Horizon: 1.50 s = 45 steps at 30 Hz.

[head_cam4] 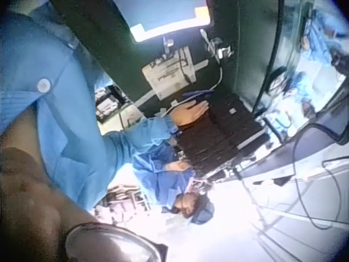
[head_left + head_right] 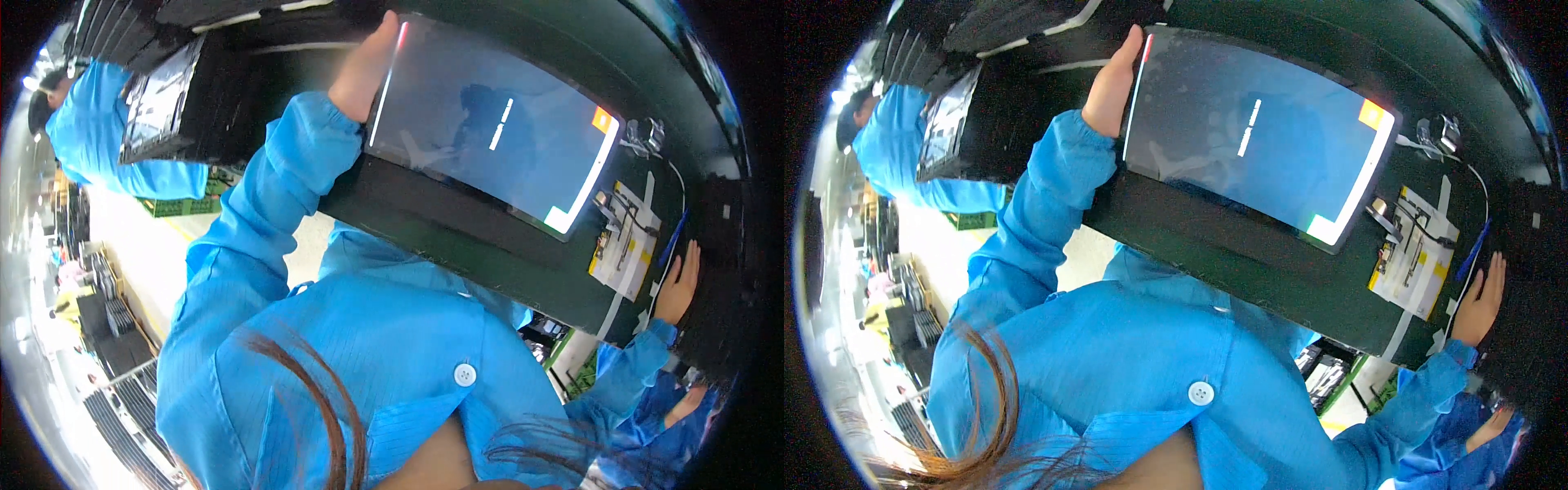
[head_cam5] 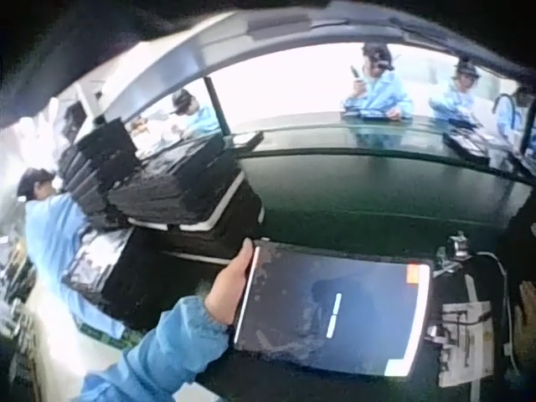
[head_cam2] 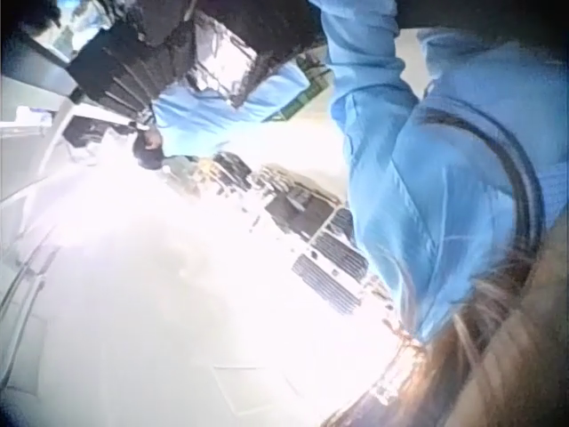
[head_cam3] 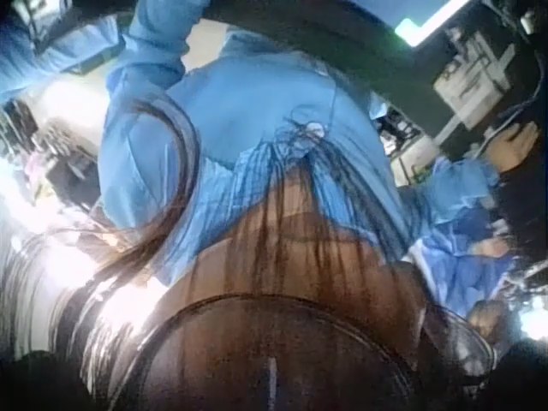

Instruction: Testing tablet screens for touch and display quality on an electronics production line.

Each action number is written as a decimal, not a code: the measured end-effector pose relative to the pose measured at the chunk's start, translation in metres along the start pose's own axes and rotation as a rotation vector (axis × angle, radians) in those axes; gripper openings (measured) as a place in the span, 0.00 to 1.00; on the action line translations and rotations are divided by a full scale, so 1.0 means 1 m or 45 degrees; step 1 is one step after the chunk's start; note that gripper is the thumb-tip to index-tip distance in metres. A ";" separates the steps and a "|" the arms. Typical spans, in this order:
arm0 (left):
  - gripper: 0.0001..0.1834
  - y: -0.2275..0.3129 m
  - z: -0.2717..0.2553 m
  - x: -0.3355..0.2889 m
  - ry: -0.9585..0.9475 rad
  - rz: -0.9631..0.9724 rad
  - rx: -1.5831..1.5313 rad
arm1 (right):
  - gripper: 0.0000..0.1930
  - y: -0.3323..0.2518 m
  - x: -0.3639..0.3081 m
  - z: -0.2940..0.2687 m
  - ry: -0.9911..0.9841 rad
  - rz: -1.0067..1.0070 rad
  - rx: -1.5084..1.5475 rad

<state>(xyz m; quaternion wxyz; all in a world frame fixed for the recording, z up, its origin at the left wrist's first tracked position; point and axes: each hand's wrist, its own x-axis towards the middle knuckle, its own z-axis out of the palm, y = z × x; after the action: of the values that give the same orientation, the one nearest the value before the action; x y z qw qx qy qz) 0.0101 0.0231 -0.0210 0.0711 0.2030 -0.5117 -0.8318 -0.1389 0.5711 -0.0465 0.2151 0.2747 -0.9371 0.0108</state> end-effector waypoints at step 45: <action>0.31 -0.004 0.002 -0.004 -0.055 0.021 0.082 | 0.11 -0.187 0.095 -0.009 -0.142 -0.217 1.217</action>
<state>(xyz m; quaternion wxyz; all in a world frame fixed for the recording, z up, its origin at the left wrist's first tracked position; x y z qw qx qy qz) 0.0135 0.0281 -0.0222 0.0604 0.1829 -0.5413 -0.8184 -0.1098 0.3648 -0.0178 0.0143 0.4188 -0.8114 0.4074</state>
